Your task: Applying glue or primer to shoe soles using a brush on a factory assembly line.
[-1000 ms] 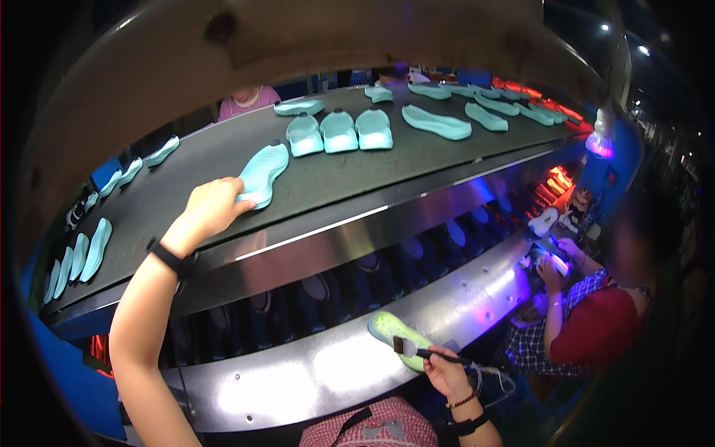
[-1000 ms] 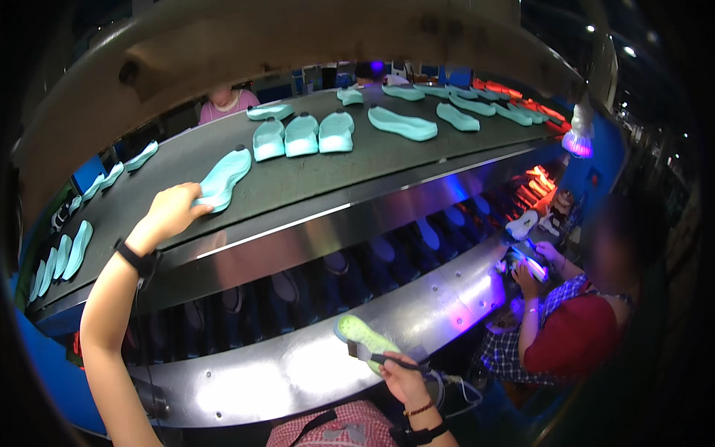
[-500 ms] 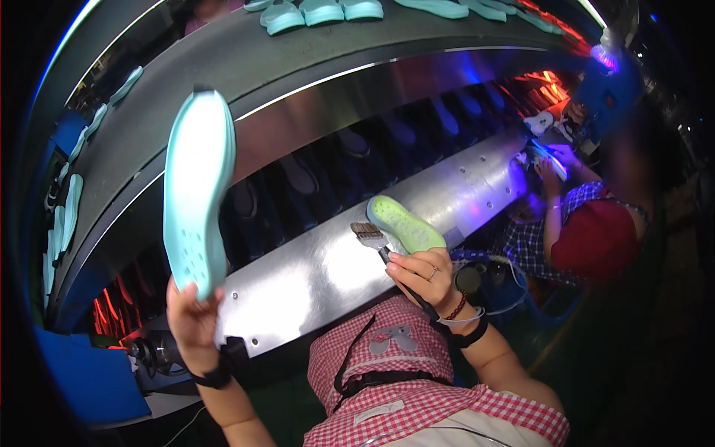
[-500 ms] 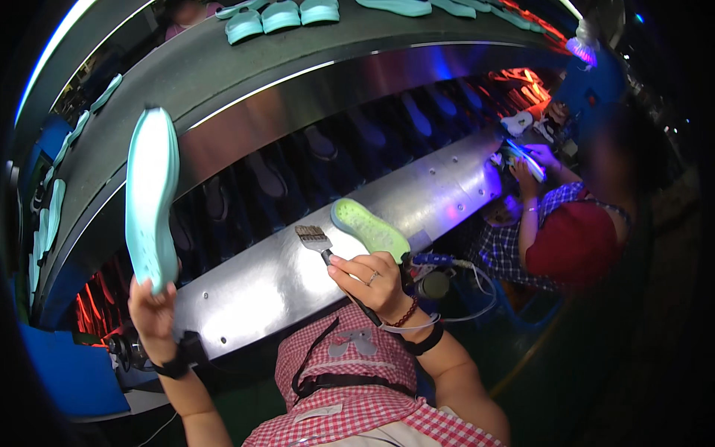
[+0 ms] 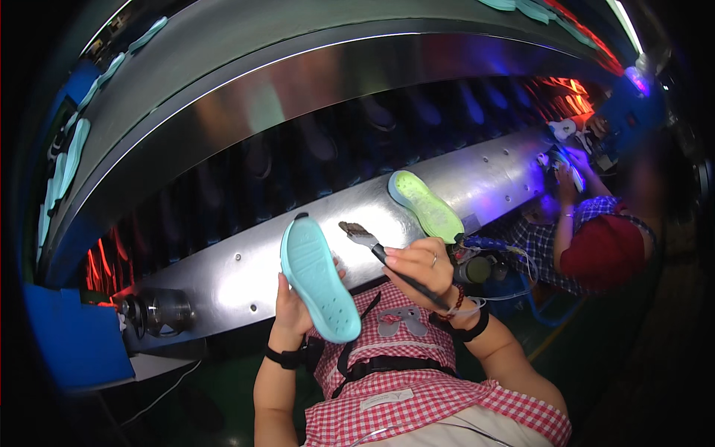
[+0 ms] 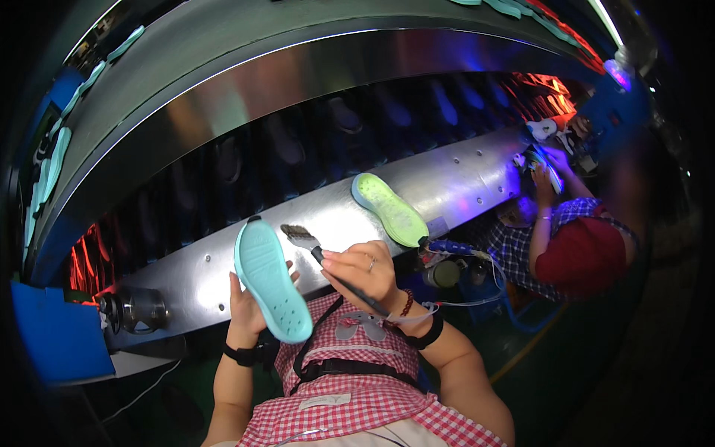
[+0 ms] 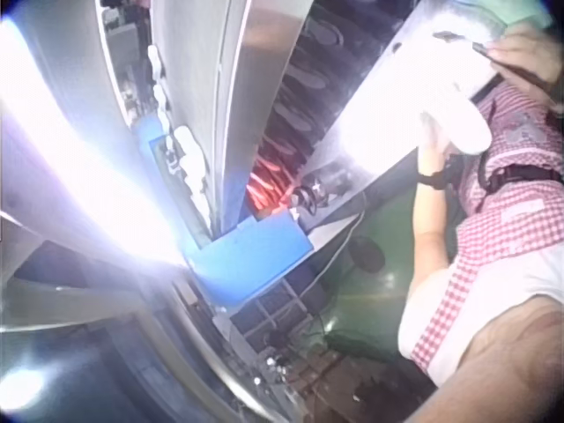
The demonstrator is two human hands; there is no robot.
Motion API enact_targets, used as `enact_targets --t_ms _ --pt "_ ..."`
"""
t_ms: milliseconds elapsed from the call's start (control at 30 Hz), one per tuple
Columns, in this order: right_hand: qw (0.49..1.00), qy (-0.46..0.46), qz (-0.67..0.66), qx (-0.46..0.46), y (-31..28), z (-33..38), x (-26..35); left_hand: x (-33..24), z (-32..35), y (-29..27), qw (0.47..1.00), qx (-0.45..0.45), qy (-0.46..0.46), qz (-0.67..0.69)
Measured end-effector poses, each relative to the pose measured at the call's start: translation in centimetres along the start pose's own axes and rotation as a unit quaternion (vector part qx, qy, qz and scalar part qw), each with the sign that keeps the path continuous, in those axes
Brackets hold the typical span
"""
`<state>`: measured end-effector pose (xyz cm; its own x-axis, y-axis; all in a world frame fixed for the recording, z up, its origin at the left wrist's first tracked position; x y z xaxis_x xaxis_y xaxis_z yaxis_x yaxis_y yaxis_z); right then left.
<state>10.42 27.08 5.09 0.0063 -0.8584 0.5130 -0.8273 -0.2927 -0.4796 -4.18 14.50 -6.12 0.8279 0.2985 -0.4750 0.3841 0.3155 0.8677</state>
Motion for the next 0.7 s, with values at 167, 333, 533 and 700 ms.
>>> enact_targets --t_ms 167,333,533,700 --pt "0.705 0.501 -0.493 0.089 5.4 2.8 -5.7 1.2 -1.8 0.6 0.998 -0.028 0.008 0.054" --pt "0.615 0.544 -0.561 0.100 8.0 2.9 -6.4 2.4 -1.3 1.2 0.998 -0.046 0.008 0.043" --pt "0.624 0.544 -0.544 0.135 9.6 2.5 -6.8 2.5 -0.7 1.6 0.997 -0.034 0.018 0.073" --pt "0.649 0.537 -0.516 0.157 10.7 1.8 -6.8 2.6 -0.7 1.3 0.996 -0.036 0.028 0.071"
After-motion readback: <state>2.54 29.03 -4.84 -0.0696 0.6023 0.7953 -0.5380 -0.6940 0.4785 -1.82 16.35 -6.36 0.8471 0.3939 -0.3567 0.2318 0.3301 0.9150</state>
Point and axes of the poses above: each hand's wrist, its own z-axis away from the middle knuckle, its own y-axis out of the palm, x = y × z, the point moved 7 cm from there along -z, towards the middle knuckle, and after that the axes turned 9 degrees about y, right-handed, at the moved point
